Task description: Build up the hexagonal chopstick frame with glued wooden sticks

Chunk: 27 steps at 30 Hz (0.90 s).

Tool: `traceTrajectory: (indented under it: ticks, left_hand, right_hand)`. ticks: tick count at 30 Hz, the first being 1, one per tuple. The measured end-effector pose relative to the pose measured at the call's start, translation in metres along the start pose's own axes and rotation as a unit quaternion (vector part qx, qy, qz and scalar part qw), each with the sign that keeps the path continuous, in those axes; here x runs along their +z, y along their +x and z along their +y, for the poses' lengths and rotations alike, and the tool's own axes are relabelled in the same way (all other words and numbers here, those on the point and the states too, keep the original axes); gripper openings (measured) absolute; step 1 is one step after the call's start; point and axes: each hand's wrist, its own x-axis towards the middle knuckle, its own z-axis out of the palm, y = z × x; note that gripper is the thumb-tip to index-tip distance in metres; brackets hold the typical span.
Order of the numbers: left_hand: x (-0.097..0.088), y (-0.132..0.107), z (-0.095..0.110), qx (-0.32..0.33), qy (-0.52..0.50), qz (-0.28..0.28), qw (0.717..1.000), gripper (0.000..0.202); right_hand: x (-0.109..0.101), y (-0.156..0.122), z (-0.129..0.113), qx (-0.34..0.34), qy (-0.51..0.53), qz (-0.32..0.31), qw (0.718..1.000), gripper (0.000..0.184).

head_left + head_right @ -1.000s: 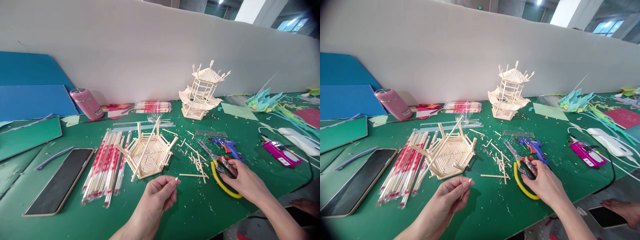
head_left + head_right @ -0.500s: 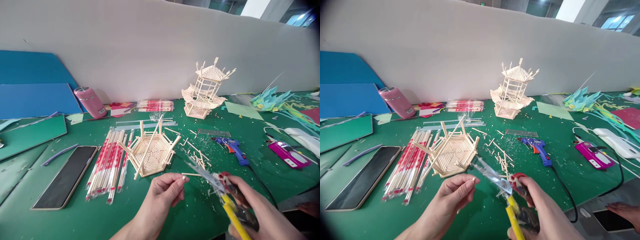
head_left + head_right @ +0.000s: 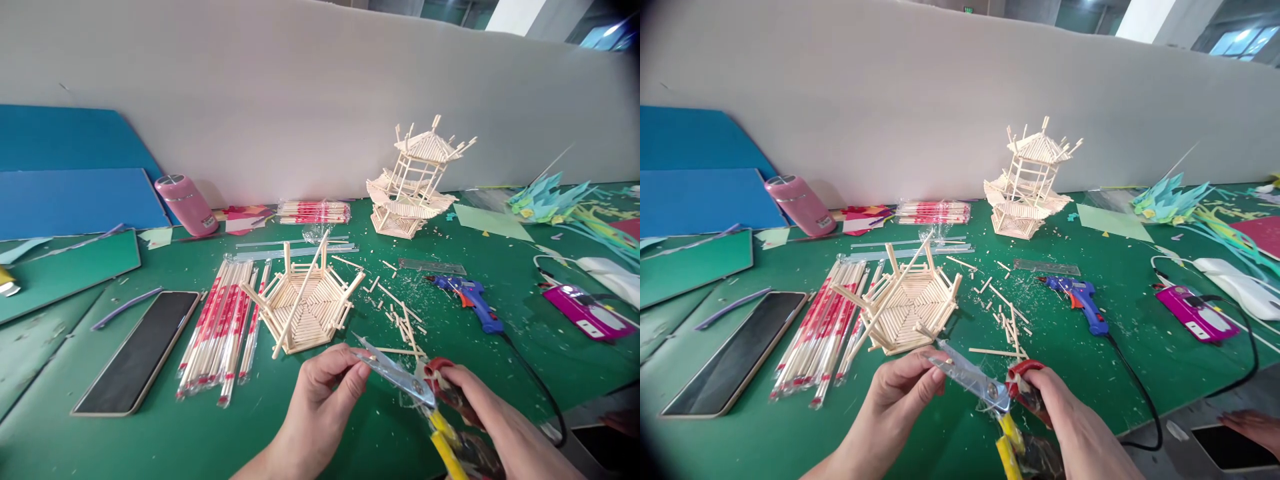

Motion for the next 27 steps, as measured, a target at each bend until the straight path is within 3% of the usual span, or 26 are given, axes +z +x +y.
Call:
traceTrajectory:
  ticks: [6,10,16,22,27]
  left_hand:
    - [-0.001,0.0,-0.001,0.032,0.048,-0.005,0.998,0.014]
    - [-0.002,0.0,-0.003,0.048,0.081,-0.011,0.995,0.015]
    - [-0.003,0.0,-0.001,0.097,0.122,-0.033,0.987,0.017]
    - [-0.003,-0.003,0.007,0.066,0.175,-0.054,0.981,0.019]
    - [-0.001,-0.002,0.01,0.077,0.189,-0.061,0.977,0.02]
  right_hand:
    - [-0.002,0.0,0.0,-0.008,-0.027,0.0,1.0,0.092]
    - [-0.006,0.002,-0.001,-0.039,-0.011,-0.013,0.999,0.082]
    - [-0.005,0.002,0.0,-0.019,-0.006,-0.051,0.998,0.067]
    - [-0.004,-0.001,-0.002,0.007,0.017,-0.049,0.999,0.068]
    - [-0.001,0.0,-0.01,0.047,0.022,-0.103,0.993,0.064]
